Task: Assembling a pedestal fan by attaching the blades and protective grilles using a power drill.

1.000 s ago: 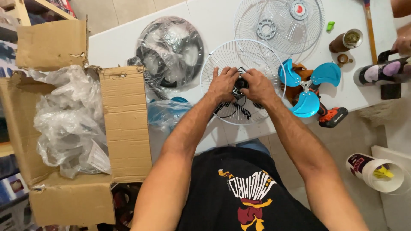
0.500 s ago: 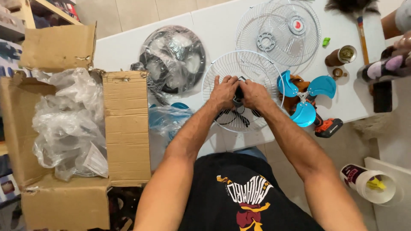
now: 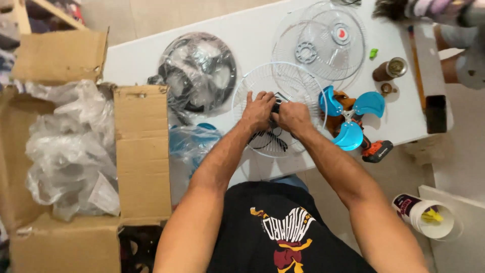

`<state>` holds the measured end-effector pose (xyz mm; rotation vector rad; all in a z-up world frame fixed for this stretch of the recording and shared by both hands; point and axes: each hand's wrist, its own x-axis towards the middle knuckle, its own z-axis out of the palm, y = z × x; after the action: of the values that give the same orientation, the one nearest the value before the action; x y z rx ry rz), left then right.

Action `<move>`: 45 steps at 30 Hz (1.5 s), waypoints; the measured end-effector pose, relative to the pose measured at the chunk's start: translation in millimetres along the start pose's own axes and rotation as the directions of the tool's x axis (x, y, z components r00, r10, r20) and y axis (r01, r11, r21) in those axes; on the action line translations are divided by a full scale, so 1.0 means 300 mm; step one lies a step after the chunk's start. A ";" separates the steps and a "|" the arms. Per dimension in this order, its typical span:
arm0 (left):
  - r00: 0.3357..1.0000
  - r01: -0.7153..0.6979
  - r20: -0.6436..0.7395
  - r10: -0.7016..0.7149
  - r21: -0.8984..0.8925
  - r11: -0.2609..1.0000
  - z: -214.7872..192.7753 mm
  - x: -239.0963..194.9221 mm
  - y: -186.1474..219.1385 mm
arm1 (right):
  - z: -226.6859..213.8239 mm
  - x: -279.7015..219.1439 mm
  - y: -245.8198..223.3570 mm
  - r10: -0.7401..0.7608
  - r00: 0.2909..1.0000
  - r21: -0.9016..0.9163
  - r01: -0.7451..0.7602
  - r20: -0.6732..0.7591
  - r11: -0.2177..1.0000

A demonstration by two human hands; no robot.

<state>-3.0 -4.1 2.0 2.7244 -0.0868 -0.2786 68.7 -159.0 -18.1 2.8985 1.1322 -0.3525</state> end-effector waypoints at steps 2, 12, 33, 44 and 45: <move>1.000 -0.025 0.001 0.025 -0.006 1.000 -0.029 0.007 0.011 | 0.007 0.012 0.012 0.044 0.999 -0.029 -0.045 -0.027 0.999; 1.000 0.001 -0.002 -0.001 0.004 1.000 -0.039 -0.014 0.020 | -0.125 -0.025 -0.046 0.077 0.989 0.055 -0.085 0.125 0.995; 0.999 0.009 0.053 -0.010 0.021 1.000 0.037 0.022 -0.016 | 0.023 -0.006 0.017 0.028 0.999 0.007 -0.027 -0.022 1.000; 1.000 0.016 0.024 -0.016 0.006 1.000 0.017 0.028 -0.019 | -0.097 0.000 -0.002 0.005 0.995 0.055 -0.010 0.099 0.998; 0.998 0.014 0.055 -0.014 0.001 1.000 0.024 0.027 -0.012 | -0.077 -0.020 0.002 0.027 0.998 0.040 -0.029 0.051 0.999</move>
<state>3.7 -4.5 -7.3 2.7192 -0.0834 -0.3572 69.6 -161.2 5.6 2.9193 1.0884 -0.4503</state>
